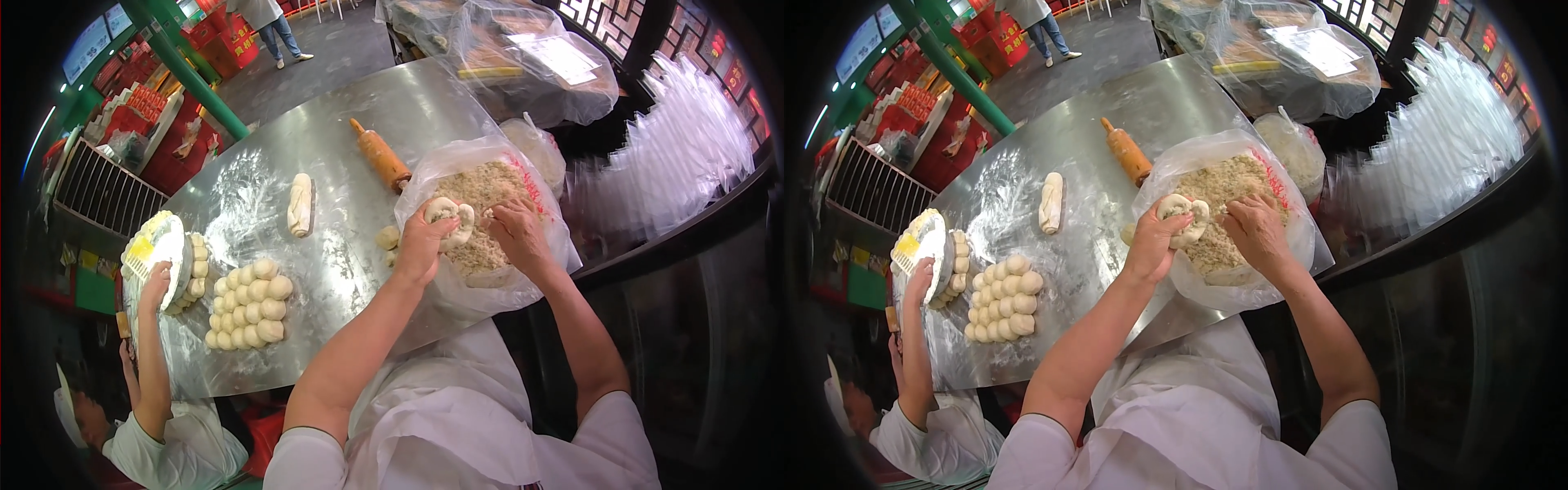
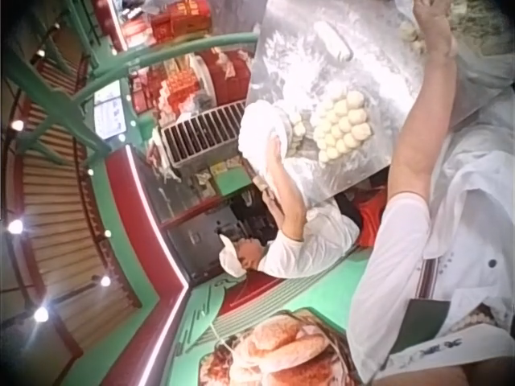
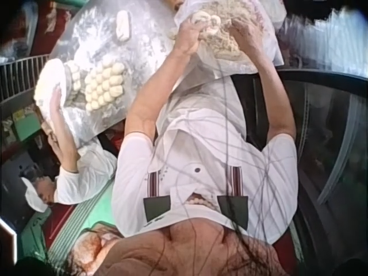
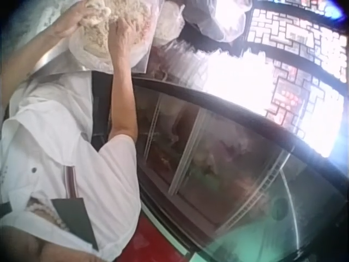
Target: Preparing and assembling stuffed buns by rolling dough and adding filling.
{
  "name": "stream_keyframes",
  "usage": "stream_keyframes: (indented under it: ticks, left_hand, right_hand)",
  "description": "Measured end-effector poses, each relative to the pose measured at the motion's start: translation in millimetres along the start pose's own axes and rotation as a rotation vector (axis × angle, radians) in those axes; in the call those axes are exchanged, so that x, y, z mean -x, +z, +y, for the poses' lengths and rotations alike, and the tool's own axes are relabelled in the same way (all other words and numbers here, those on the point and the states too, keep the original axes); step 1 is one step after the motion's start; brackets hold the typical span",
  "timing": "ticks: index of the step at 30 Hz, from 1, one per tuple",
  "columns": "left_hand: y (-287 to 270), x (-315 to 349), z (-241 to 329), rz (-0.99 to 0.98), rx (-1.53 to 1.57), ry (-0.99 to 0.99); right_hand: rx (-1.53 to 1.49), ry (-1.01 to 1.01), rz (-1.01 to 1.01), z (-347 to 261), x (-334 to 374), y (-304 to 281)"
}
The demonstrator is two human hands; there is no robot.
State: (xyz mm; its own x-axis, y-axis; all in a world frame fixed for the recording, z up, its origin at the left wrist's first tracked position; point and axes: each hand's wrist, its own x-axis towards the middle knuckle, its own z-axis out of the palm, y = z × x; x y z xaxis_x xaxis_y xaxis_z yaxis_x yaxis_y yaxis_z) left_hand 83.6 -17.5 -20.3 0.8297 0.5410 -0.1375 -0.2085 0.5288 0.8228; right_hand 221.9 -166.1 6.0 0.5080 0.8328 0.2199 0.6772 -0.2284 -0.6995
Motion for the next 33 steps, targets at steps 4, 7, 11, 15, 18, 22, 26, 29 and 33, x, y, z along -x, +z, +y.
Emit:
stream_keyframes:
  ticks: [4, 7, 11, 15, 18, 22, 26, 29, 33]
  left_hand:
    - [5.3, 6.0, 7.6, -0.001, 0.038, -0.075]
    - [23.2, 13.5, 15.3, -0.040, 0.206, -0.163]
    - [20.1, 12.2, 12.1, -0.121, 0.268, -0.205]
    - [12.3, 7.1, -1.5, -0.114, -0.058, -0.086]
    - [21.7, 11.5, 4.0, -0.219, -0.007, -0.157]
    - [29.3, 18.8, -12.2, -0.208, 0.008, -0.086]
    - [16.8, 13.3, -17.1, -0.125, -0.238, -0.041]
    - [11.4, 10.5, -24.9, -0.142, -0.200, -0.136]
    - [-3.1, 10.0, -19.8, -0.238, 0.308, -0.264]
  right_hand:
    - [0.217, -0.233, -0.032, 14.6, 8.0, 6.6]
    - [0.081, -0.205, -0.110, 1.8, 7.7, 12.6]
    - [-0.069, -0.222, -0.096, -1.9, 1.7, 24.3]
    - [-0.252, -0.216, -0.128, -22.0, -1.9, 29.3]
    - [-0.604, 0.018, -0.043, -21.3, 3.9, 24.4]
    - [-0.756, 0.206, -0.067, -23.9, 2.3, 20.4]
    - [-0.472, 0.004, 0.002, -27.8, 4.5, 29.9]
    - [-0.158, -0.116, -0.048, -20.2, 1.4, 30.2]
    - [-0.163, -0.137, -0.052, -20.3, 3.6, 25.8]
